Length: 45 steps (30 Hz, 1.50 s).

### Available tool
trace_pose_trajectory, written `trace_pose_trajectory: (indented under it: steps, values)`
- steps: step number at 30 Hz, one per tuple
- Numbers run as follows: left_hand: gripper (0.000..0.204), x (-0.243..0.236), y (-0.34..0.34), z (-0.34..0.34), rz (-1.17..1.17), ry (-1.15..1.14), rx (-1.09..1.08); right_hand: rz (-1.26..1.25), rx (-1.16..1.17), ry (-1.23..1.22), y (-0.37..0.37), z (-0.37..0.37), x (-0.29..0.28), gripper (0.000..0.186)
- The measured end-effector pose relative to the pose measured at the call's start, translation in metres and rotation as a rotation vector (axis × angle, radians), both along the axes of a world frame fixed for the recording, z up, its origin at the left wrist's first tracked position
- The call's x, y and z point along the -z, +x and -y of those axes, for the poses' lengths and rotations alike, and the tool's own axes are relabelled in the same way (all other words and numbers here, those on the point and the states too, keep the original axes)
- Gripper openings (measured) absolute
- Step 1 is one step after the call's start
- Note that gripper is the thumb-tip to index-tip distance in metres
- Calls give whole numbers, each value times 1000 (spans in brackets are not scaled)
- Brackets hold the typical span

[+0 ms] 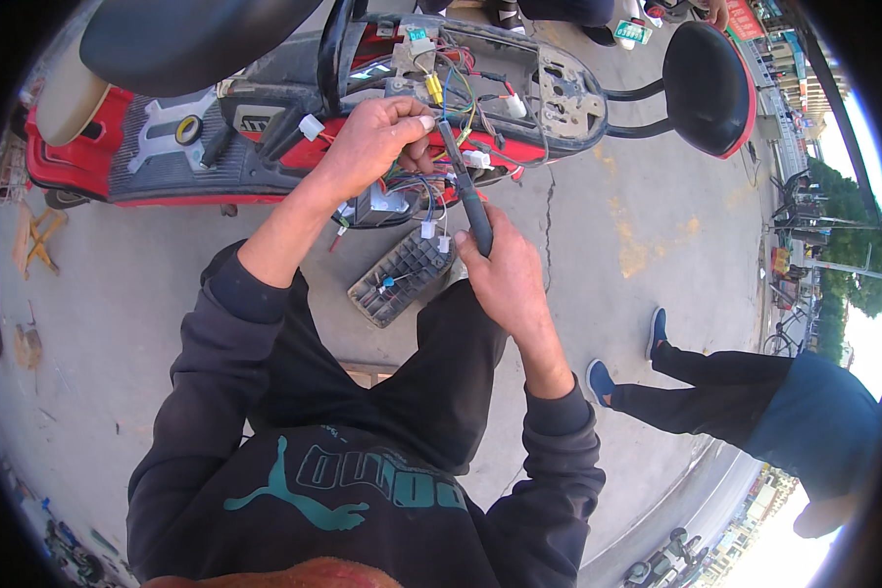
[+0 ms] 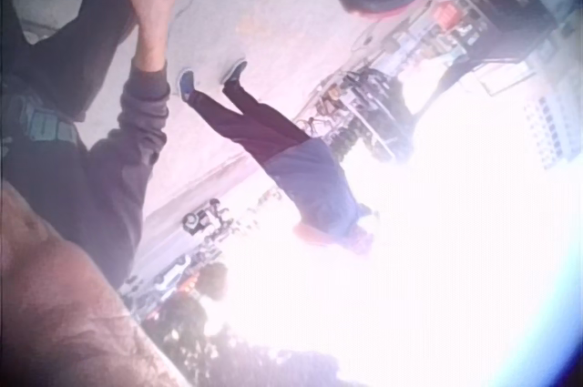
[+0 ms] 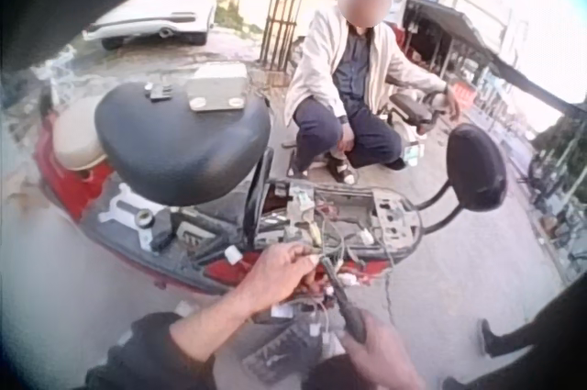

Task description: The person repairs the electrical wiring of a red electric scooter. They strip the insulation from several colored wires using pliers and connect them to white plastic connectors. The person works on the wiring harness located under the scooter's seat.

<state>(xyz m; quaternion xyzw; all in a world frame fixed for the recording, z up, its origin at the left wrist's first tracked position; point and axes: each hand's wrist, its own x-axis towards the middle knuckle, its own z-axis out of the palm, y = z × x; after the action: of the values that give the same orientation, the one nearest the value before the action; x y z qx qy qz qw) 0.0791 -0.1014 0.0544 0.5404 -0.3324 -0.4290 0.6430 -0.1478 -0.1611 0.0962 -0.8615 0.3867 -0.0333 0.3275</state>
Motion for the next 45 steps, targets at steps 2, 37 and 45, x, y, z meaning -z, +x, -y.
trace_pose_trajectory:
  steps: [2,37,45]
  values:
    - [22,3,2,1,13,0,7,-45,6,19,2,1,-4,47]
    - [21,-5,3,-3,150,34,54,129,-38,-141,4,38,47,43]
    - [20,-10,1,-5,226,67,38,130,-53,-44,13,43,47,37]
